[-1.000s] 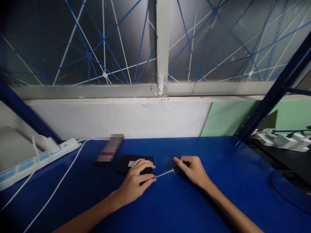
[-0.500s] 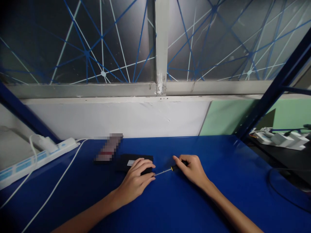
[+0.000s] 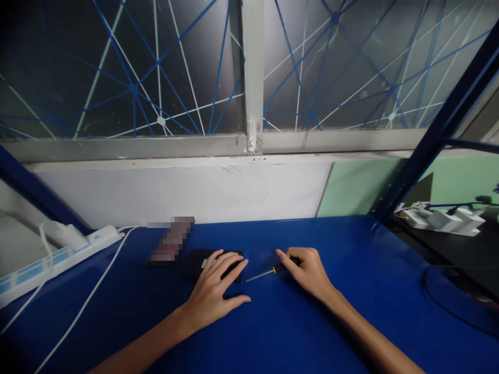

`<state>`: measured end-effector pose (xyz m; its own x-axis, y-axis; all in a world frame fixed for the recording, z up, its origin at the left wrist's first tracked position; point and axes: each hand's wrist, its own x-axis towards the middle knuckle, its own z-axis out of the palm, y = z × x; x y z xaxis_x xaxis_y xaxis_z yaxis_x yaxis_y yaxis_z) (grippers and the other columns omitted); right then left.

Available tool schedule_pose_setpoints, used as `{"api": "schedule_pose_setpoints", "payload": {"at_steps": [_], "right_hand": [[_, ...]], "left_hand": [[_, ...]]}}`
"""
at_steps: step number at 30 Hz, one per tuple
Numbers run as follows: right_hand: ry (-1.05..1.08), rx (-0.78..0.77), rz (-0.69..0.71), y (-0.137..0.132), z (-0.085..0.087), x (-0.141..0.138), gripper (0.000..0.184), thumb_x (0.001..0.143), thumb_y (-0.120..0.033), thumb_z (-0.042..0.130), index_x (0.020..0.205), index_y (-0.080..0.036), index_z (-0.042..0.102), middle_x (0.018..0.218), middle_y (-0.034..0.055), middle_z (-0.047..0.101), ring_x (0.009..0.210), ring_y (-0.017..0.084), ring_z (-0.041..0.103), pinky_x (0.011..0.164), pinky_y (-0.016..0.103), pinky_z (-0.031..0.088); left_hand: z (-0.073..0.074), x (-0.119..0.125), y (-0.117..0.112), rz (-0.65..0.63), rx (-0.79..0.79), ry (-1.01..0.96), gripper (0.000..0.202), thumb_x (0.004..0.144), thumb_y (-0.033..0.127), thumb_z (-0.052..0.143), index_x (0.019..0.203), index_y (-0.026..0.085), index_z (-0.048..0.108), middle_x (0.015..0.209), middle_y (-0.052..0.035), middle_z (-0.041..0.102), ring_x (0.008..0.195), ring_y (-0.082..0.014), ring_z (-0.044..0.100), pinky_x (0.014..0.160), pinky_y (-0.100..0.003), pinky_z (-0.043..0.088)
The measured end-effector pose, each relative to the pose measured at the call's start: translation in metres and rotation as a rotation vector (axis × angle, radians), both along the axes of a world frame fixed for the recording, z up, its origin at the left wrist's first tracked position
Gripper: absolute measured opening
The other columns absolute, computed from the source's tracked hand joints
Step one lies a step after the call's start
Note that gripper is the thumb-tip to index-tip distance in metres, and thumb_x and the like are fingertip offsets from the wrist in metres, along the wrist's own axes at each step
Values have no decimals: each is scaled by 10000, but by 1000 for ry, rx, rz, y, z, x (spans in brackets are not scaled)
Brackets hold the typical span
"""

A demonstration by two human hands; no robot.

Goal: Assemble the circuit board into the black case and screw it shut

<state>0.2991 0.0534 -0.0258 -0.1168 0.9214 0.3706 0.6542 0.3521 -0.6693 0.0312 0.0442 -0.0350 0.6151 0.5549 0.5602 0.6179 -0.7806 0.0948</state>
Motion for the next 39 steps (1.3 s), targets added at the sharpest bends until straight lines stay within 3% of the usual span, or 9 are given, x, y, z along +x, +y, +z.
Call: {"api": "schedule_pose_setpoints", "payload": {"at_steps": [3,7,16,39], "right_hand": [[22,-36,-29,3,-5,3,553,900,-536,482,478,-194,376,499,-49,292,478,95,276,478,250,210],[30,-74,-58,6,-12,2,557,887,-559,489,484,-191,377,511,-53,263,485,92,260,477,245,188],[20,-112,-123,4,-15,-6,583,877,-610,468,479,-187,423,479,-47,297,472,99,296,469,238,202],[46,-126,-123,2,-17,-7,574,873,-595,472,493,-205,291,522,-48,229,499,98,241,462,242,186]], "left_hand": [[-2,-11,9,96,18,67,750,796,583,659,1382,159,459,1294,-171,568,1210,-350,510,1070,-599,305],[-5,-24,18,194,6,145,711,839,626,569,1380,174,471,1344,-175,536,1236,-364,491,1042,-593,340],[-5,-22,17,201,-1,173,653,883,626,494,1378,199,477,1310,-141,570,1203,-342,517,1043,-575,339],[-7,-24,18,193,-15,177,655,892,625,475,1396,206,456,1303,-141,569,1216,-343,501,1051,-568,330]]}}
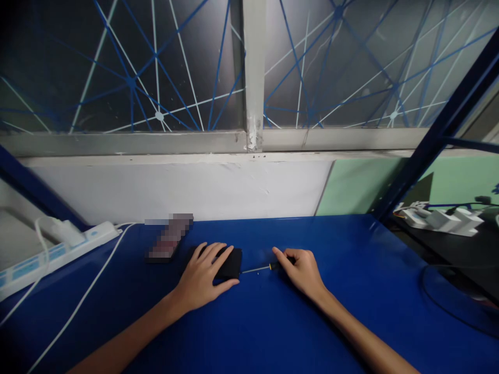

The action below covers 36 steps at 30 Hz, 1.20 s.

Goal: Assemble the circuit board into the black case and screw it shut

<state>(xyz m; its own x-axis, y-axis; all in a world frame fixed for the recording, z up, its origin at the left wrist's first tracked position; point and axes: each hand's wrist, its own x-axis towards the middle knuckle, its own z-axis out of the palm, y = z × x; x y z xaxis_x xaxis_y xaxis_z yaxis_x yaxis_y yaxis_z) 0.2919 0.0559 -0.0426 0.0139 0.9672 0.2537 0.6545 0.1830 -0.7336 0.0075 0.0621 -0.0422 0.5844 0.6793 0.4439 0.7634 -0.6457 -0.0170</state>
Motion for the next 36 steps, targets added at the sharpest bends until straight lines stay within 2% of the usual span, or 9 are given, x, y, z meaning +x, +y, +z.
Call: {"api": "schedule_pose_setpoints", "payload": {"at_steps": [14,17,19,21,23,27,32,36], "right_hand": [[-12,-8,10,-1,3,-1,572,882,-581,476,480,-196,342,503,-54,257,484,97,272,471,242,201],[-21,-72,133,-1,12,4,508,897,-547,486,546,-181,473,516,-40,397,501,106,359,486,240,250],[1,-123,243,-1,17,10,385,881,-511,540,687,-178,556,590,-27,512,531,112,421,496,232,301],[50,-181,337,-2,22,16,292,833,-470,627,827,-190,548,648,-31,560,530,104,443,479,215,331],[131,-285,422,-1,23,22,309,807,-448,663,903,-204,498,703,-34,581,477,80,433,427,196,347],[269,-427,478,-1,21,27,347,802,-456,668,911,-213,445,695,-54,550,381,52,409,346,182,347],[191,-415,483,0,22,27,372,838,-526,610,823,-156,571,617,-33,524,459,84,471,424,207,376],[14,-235,459,-1,23,24,453,932,-527,456,682,-165,564,592,-31,483,514,94,408,498,230,349]], "left_hand": [[0,1,-1,8,-15,11,665,895,630,466,1399,196,447,1321,-147,558,1232,-349,490,1057,-576,324],[0,1,-1,11,-24,21,670,896,634,461,1397,191,449,1330,-153,550,1236,-354,485,1053,-581,325],[0,1,-1,11,-24,19,667,895,631,465,1392,187,455,1324,-156,554,1232,-354,487,1052,-584,323],[0,1,-1,7,-20,10,664,893,628,471,1392,191,453,1315,-153,560,1228,-351,491,1054,-583,321],[1,1,-1,3,-17,4,661,895,626,470,1394,193,451,1311,-150,561,1225,-348,493,1056,-581,320],[1,1,-1,2,-15,4,655,898,624,465,1393,195,453,1310,-149,563,1221,-348,494,1051,-579,324],[3,1,-1,6,-10,17,662,894,629,470,1386,186,460,1304,-153,568,1213,-346,505,1048,-580,329],[2,1,-1,7,-7,10,660,891,622,482,1385,185,461,1310,-154,564,1220,-351,500,1046,-586,332]]}}
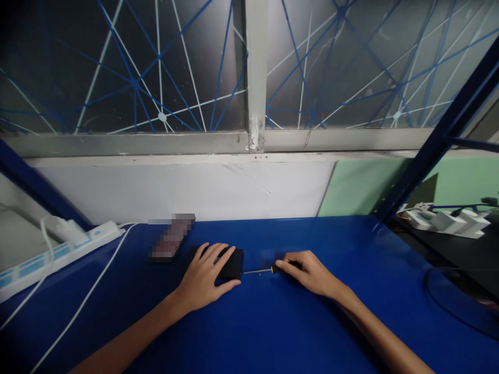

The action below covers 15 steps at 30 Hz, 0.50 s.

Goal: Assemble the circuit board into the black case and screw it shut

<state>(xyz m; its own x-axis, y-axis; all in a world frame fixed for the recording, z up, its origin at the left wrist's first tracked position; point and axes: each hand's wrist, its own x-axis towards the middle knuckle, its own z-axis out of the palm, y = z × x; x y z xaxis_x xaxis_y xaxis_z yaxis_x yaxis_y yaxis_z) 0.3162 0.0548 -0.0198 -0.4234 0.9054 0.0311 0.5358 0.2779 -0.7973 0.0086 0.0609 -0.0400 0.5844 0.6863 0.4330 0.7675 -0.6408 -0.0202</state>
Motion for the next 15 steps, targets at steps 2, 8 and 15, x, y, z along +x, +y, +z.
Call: {"api": "schedule_pose_setpoints", "payload": {"at_steps": [2,8,15], "right_hand": [[-9,57,10,-1,0,-2,401,926,-511,481,716,-176,551,618,-31,505,554,106,427,535,235,356],[70,-59,43,-2,0,-1,309,816,-465,657,874,-202,505,751,-9,597,611,126,504,551,228,393],[-83,77,73,0,-1,-1,422,947,-504,452,763,-174,641,659,-6,581,572,122,468,550,243,345]], "left_hand": [[0,0,0,-4,-6,0,657,891,621,481,1385,189,461,1313,-152,562,1225,-353,495,1051,-586,329],[-1,-1,0,-10,-5,1,652,899,619,467,1397,198,447,1316,-150,559,1227,-351,493,1054,-586,326],[-3,-2,1,-6,1,-6,666,892,626,474,1406,205,436,1313,-146,560,1222,-347,497,1055,-583,324]]}}
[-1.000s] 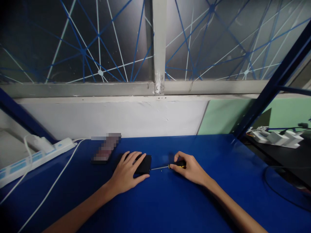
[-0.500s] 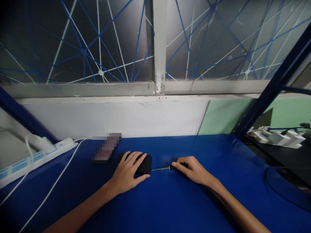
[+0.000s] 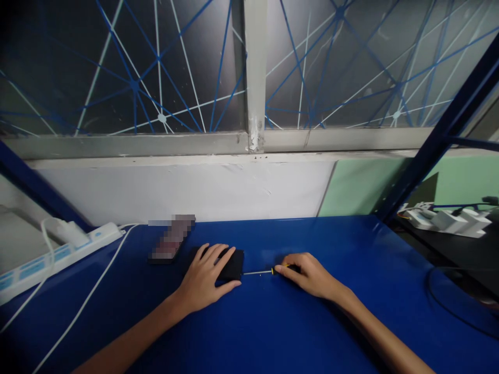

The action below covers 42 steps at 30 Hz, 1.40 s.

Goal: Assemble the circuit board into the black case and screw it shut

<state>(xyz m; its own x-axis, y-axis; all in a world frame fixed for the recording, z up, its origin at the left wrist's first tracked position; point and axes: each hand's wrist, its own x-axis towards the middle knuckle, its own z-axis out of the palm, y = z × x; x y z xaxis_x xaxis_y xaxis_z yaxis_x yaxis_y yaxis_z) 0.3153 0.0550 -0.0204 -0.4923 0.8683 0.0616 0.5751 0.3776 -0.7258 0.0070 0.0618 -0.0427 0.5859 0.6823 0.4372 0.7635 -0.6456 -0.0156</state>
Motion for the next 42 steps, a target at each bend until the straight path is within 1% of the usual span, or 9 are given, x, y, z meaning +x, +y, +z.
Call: {"api": "schedule_pose_setpoints", "payload": {"at_steps": [3,7,10,13,18,23,29,38,42], "right_hand": [[-22,-12,-2,-3,1,-3,425,954,-493,440,743,-175,628,630,-14,563,542,114,444,532,244,329],[47,-43,-14,-5,-1,-4,252,826,-419,655,889,-196,556,712,-22,602,597,123,490,541,229,352],[112,-93,-1,-4,-3,-2,227,818,-356,655,882,-203,500,725,-25,604,604,121,492,536,220,360],[91,-71,-19,-1,-4,1,240,816,-393,662,854,-192,537,739,-16,596,626,124,488,559,227,372],[-1,2,5,0,0,1,353,905,-496,538,801,-176,643,735,13,621,631,139,513,592,255,383],[-40,33,-27,-3,4,-5,439,969,-483,409,712,-181,597,639,-5,566,551,123,458,549,256,345],[94,-28,-17,-2,-1,-3,241,823,-393,665,867,-201,526,755,-11,615,665,139,524,601,241,393],[-34,50,-10,2,2,2,361,917,-512,521,850,-197,684,814,31,677,684,158,582,622,259,405],[-121,66,-50,0,4,-1,419,959,-517,428,803,-206,663,742,17,657,627,154,564,590,259,384]], "left_hand": [[-1,0,0,4,-5,13,661,898,623,469,1404,198,436,1328,-147,550,1234,-344,489,1061,-576,319],[0,0,-1,6,0,17,658,903,626,458,1391,185,453,1318,-155,556,1231,-350,491,1056,-585,322],[2,0,-2,-6,0,33,645,921,603,436,1405,177,436,1329,-162,546,1238,-355,480,1062,-597,303],[5,-1,-3,-28,-14,53,614,939,533,435,1433,171,397,1354,-161,527,1263,-354,454,1085,-611,254],[9,-2,-5,-48,-39,69,609,931,457,459,1454,160,359,1377,-164,508,1281,-356,441,1096,-619,230],[7,-2,-4,-47,-46,84,588,960,457,439,1456,155,348,1418,-157,480,1313,-336,424,1091,-579,269],[8,-5,1,-58,-58,100,594,968,519,424,1450,180,348,1427,-131,485,1313,-309,444,1085,-580,279],[2,-7,4,-70,-6,92,617,970,561,384,1458,187,341,1440,-125,470,1340,-297,419,1083,-531,306],[1,-7,5,-68,-7,98,618,969,566,377,1460,193,340,1450,-117,458,1344,-294,413,1083,-527,311]]}}
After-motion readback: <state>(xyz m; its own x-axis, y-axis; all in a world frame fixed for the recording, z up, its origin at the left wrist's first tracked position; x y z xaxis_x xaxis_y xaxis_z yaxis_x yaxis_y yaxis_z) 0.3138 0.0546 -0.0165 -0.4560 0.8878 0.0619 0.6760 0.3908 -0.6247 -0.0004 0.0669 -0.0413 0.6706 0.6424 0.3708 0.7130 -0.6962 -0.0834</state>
